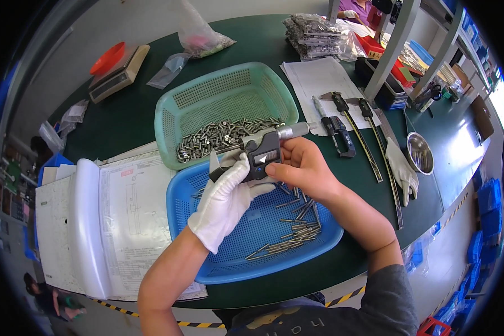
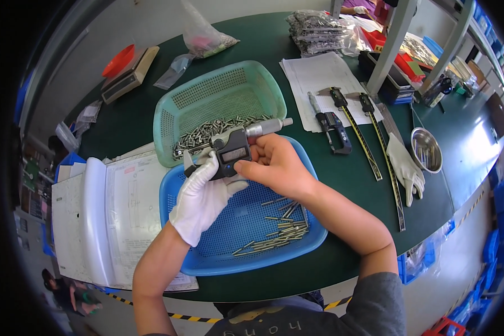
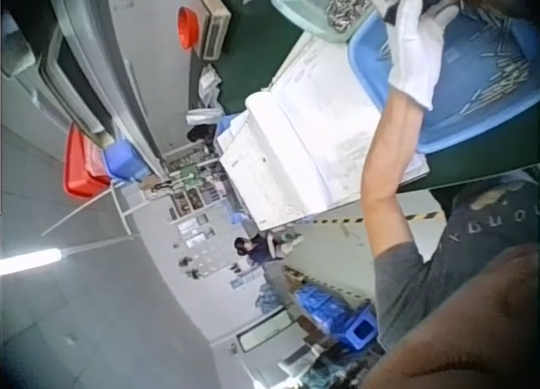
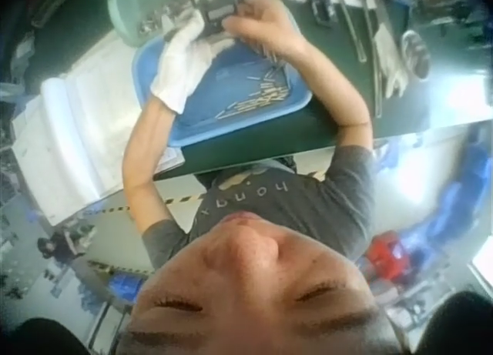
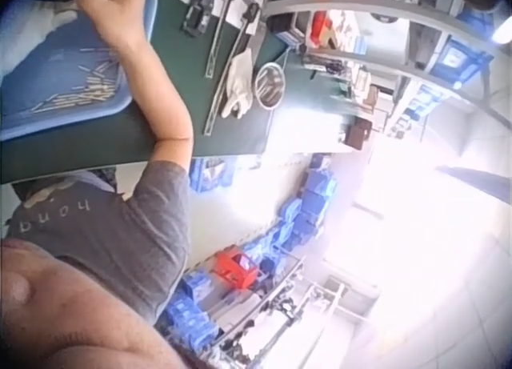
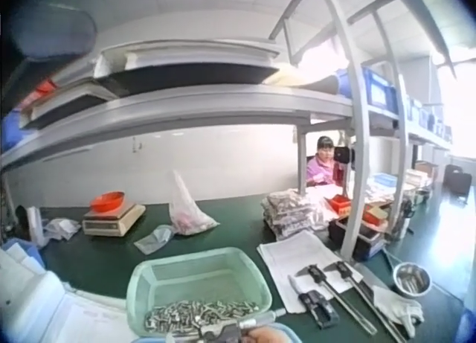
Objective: Measure the length and width of small metal pins using a digital micrometer and a caliper, then record the data.
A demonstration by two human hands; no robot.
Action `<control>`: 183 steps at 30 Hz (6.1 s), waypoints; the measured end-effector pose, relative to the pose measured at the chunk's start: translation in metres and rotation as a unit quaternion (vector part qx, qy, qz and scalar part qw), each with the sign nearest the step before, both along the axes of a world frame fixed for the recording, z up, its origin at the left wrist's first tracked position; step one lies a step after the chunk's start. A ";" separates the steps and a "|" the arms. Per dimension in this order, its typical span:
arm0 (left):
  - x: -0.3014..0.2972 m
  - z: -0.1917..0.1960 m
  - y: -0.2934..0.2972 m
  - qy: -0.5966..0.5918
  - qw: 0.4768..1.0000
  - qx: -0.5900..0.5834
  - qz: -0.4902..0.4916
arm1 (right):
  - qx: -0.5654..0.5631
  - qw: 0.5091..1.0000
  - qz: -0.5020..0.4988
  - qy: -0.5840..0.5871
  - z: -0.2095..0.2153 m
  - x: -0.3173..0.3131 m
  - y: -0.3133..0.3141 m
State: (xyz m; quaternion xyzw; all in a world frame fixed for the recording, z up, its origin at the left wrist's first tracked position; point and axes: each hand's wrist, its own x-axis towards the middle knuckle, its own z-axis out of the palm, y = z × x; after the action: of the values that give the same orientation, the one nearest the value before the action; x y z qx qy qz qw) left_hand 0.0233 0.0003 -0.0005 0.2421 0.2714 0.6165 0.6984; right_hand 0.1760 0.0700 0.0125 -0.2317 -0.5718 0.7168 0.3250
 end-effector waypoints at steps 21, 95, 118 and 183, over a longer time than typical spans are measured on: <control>-0.004 0.007 -0.003 0.113 0.993 0.025 0.015 | 0.092 0.990 -0.098 -0.052 -0.002 0.001 -0.008; -0.020 0.005 -0.001 0.068 0.981 -0.087 0.157 | 0.050 0.990 -0.112 -0.062 -0.004 0.003 0.013; -0.009 0.006 -0.001 0.120 0.991 -0.019 0.049 | 0.025 0.991 0.063 -0.119 -0.007 0.001 0.002; -0.014 0.010 -0.001 0.122 0.986 0.027 0.108 | 0.003 0.982 -0.178 0.060 -0.007 0.002 0.012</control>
State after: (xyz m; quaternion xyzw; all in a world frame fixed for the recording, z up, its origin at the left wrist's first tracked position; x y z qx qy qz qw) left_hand 0.0096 -0.0004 0.0095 0.3037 0.3626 0.6609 0.5827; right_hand 0.1782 0.0824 0.0051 -0.2857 -0.5032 0.6582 0.4816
